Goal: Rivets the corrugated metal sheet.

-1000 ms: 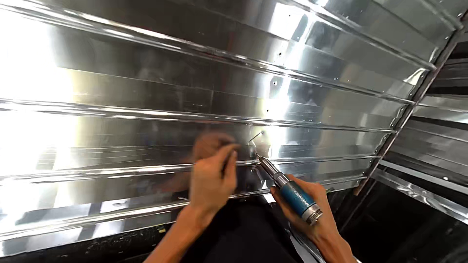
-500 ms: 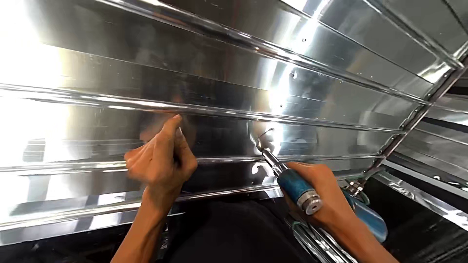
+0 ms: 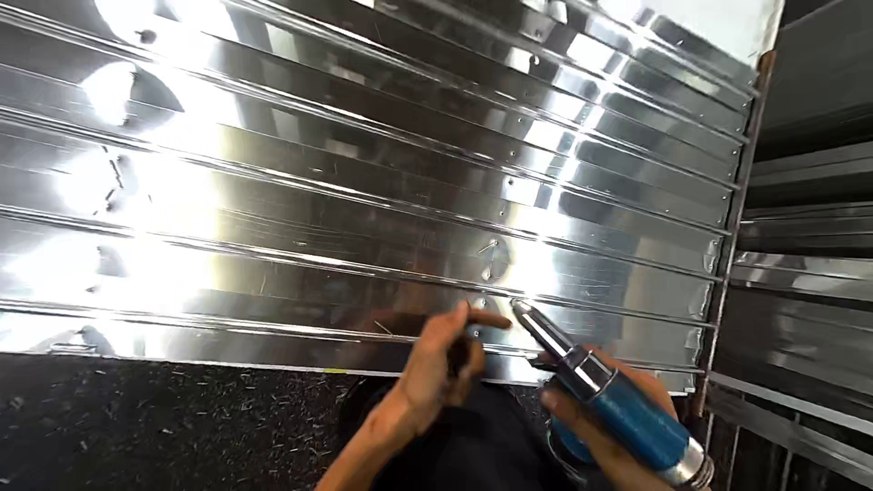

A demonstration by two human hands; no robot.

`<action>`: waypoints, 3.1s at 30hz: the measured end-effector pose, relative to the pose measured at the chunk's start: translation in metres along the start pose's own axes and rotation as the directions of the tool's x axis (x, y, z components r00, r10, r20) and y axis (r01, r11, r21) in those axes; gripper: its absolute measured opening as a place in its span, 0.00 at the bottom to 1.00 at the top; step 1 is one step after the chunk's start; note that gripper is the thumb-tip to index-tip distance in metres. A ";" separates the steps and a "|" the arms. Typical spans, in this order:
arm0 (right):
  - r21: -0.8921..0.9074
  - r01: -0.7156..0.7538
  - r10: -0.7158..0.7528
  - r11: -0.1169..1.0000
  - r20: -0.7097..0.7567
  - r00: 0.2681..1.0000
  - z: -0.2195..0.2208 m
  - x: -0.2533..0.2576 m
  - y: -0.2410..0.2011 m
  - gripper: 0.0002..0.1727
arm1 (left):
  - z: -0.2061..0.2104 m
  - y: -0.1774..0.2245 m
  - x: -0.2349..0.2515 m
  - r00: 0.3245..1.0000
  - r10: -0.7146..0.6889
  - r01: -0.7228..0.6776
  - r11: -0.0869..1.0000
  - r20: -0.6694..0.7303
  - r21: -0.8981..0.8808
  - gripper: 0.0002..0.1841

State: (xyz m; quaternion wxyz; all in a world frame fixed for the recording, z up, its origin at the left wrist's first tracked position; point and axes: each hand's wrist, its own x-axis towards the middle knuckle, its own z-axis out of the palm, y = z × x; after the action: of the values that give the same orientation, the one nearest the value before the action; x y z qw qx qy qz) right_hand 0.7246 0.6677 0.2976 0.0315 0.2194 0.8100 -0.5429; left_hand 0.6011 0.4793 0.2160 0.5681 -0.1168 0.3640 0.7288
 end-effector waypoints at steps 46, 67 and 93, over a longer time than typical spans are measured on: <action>-0.277 -0.146 0.133 0.950 -0.066 0.989 -0.004 0.092 0.030 0.16 | 0.023 0.033 0.129 0.934 0.016 0.048 0.984 -0.357 0.171 0.19; -0.744 -0.135 0.485 0.655 0.276 0.830 -0.068 0.291 0.025 0.20 | -0.136 0.166 0.132 0.687 0.630 -0.134 0.599 -0.361 0.790 0.09; -0.131 0.034 -0.002 0.991 0.239 0.971 0.026 -0.007 -0.021 0.19 | 0.022 -0.046 -0.029 0.984 0.091 -0.102 0.993 0.155 0.067 0.30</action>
State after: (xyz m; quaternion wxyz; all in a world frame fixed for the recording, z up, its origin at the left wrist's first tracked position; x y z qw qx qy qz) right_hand 0.7178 0.6355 0.3070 0.1381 0.1428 0.8371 -0.5097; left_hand 0.6577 0.4761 0.2305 0.5621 -0.0220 0.3518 0.7482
